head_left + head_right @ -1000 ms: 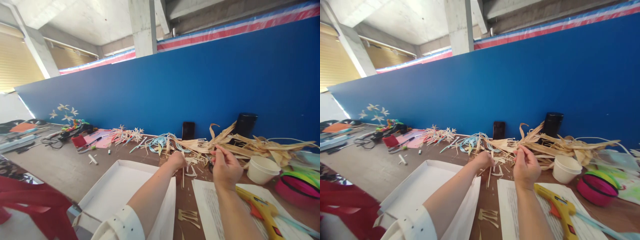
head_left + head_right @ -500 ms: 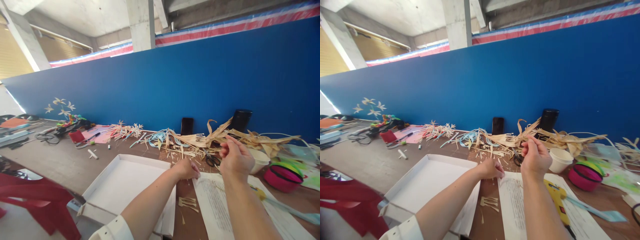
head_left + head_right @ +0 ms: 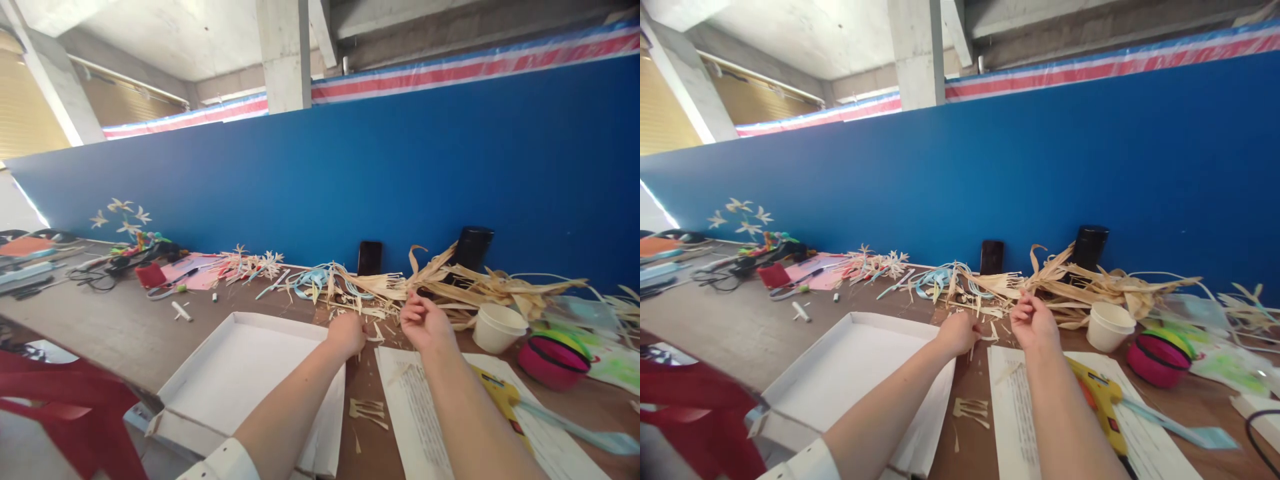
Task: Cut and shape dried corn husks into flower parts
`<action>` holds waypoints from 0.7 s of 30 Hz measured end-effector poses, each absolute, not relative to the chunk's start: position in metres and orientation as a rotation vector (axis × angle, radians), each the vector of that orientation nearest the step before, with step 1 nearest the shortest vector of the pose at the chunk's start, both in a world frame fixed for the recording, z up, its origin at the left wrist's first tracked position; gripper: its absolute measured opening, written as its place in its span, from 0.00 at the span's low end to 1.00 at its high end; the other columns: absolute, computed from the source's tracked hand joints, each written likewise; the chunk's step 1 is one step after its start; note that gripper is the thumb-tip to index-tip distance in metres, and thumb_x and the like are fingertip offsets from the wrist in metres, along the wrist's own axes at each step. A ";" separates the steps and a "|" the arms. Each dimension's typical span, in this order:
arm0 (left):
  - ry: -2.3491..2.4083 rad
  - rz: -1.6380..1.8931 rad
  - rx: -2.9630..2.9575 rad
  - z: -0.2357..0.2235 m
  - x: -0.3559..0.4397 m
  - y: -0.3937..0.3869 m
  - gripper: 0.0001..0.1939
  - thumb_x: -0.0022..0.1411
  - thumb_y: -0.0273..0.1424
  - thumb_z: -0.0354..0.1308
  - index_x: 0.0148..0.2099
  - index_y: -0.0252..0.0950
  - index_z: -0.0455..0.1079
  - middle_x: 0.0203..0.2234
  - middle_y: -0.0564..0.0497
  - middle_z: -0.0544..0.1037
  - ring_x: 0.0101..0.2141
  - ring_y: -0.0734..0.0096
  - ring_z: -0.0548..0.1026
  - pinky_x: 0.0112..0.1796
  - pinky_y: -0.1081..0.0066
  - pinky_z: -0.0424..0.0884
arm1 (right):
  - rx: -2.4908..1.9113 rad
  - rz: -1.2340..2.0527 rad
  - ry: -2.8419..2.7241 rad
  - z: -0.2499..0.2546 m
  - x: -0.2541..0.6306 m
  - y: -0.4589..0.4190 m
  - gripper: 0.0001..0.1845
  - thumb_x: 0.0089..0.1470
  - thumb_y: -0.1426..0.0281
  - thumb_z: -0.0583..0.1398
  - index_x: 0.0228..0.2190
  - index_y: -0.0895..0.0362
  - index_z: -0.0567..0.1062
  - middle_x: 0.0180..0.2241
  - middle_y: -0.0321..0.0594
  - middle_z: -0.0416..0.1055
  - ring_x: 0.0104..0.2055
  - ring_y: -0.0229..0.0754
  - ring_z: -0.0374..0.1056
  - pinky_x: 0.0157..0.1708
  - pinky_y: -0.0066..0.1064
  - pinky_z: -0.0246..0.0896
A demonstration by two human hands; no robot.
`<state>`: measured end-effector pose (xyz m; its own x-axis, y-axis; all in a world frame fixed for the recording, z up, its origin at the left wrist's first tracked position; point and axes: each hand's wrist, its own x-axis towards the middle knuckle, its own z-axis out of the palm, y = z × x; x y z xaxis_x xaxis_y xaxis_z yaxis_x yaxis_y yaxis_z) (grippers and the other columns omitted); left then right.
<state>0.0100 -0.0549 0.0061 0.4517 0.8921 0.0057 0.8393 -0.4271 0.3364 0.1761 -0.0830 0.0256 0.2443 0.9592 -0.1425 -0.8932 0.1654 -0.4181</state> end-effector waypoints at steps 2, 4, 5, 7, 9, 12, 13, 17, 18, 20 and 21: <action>1.456 0.216 2.463 0.008 0.014 -0.054 0.09 0.48 0.30 0.56 0.34 0.41 0.75 0.32 0.48 0.77 0.37 0.65 0.74 0.39 0.71 0.68 | -0.455 1.366 -0.200 0.027 0.175 -0.073 0.08 0.47 0.81 0.54 0.29 0.57 0.65 0.17 0.27 0.61 0.12 0.24 0.56 0.07 0.12 0.51; 1.451 0.169 2.486 0.009 0.018 -0.054 0.09 0.47 0.31 0.58 0.33 0.38 0.75 0.32 0.45 0.77 0.37 0.62 0.74 0.39 0.69 0.68 | -0.447 1.389 -0.238 0.026 0.175 -0.066 0.08 0.47 0.80 0.55 0.31 0.57 0.66 0.18 0.27 0.61 0.13 0.25 0.56 0.07 0.12 0.51; 1.456 0.153 2.497 0.009 0.020 -0.053 0.09 0.46 0.31 0.58 0.33 0.37 0.75 0.33 0.43 0.77 0.37 0.61 0.74 0.40 0.68 0.69 | -0.442 1.394 -0.257 0.024 0.176 -0.065 0.08 0.47 0.79 0.56 0.31 0.57 0.66 0.19 0.28 0.62 0.13 0.25 0.57 0.07 0.12 0.51; 1.467 0.116 2.501 0.008 0.023 -0.050 0.10 0.45 0.30 0.59 0.33 0.35 0.74 0.33 0.41 0.76 0.38 0.57 0.74 0.40 0.65 0.69 | -0.429 1.397 -0.290 0.018 0.179 -0.064 0.08 0.46 0.78 0.58 0.32 0.58 0.67 0.20 0.28 0.62 0.14 0.25 0.57 0.08 0.12 0.51; 1.457 0.066 2.493 0.008 0.024 -0.047 0.10 0.44 0.29 0.59 0.33 0.34 0.74 0.33 0.39 0.76 0.37 0.55 0.74 0.39 0.64 0.69 | -0.411 1.400 -0.315 0.011 0.181 -0.066 0.09 0.46 0.77 0.59 0.33 0.58 0.68 0.20 0.29 0.63 0.14 0.24 0.58 0.08 0.12 0.51; 1.434 0.001 2.483 0.008 0.024 -0.043 0.09 0.44 0.28 0.58 0.32 0.33 0.74 0.31 0.38 0.76 0.35 0.55 0.74 0.36 0.65 0.70 | -0.381 1.399 -0.345 0.001 0.181 -0.071 0.10 0.47 0.77 0.59 0.35 0.58 0.68 0.21 0.29 0.63 0.15 0.24 0.58 0.08 0.11 0.50; 1.428 0.003 2.489 0.007 0.023 -0.042 0.09 0.45 0.28 0.58 0.32 0.33 0.74 0.31 0.39 0.76 0.35 0.56 0.74 0.35 0.65 0.70 | -0.370 1.396 -0.355 -0.001 0.180 -0.073 0.10 0.47 0.77 0.59 0.35 0.58 0.68 0.22 0.29 0.63 0.16 0.24 0.58 0.08 0.11 0.50; 1.370 0.088 2.494 0.009 0.019 -0.046 0.08 0.47 0.30 0.55 0.30 0.37 0.73 0.29 0.45 0.77 0.33 0.63 0.74 0.34 0.71 0.69 | -0.330 1.387 -0.386 -0.005 0.178 -0.079 0.09 0.47 0.76 0.58 0.35 0.58 0.70 0.22 0.30 0.63 0.16 0.24 0.58 0.07 0.11 0.48; 1.328 0.115 2.491 0.010 0.018 -0.049 0.07 0.48 0.31 0.55 0.30 0.39 0.73 0.29 0.48 0.77 0.32 0.65 0.74 0.34 0.72 0.69 | -0.318 1.390 -0.391 -0.006 0.178 -0.080 0.09 0.48 0.75 0.58 0.34 0.58 0.70 0.22 0.30 0.62 0.16 0.24 0.58 0.07 0.11 0.48; 1.222 0.140 2.472 0.012 0.016 -0.056 0.08 0.48 0.30 0.54 0.31 0.41 0.73 0.28 0.52 0.77 0.31 0.69 0.74 0.33 0.75 0.68 | -0.271 1.401 -0.410 -0.006 0.179 -0.082 0.08 0.49 0.75 0.56 0.35 0.58 0.70 0.23 0.30 0.62 0.16 0.24 0.58 0.08 0.11 0.48; 1.177 0.143 2.468 0.013 0.016 -0.061 0.08 0.48 0.30 0.54 0.31 0.42 0.73 0.29 0.53 0.77 0.30 0.70 0.74 0.32 0.76 0.68 | -0.239 1.408 -0.420 -0.006 0.180 -0.083 0.09 0.50 0.75 0.55 0.35 0.58 0.71 0.23 0.30 0.62 0.16 0.24 0.58 0.08 0.11 0.49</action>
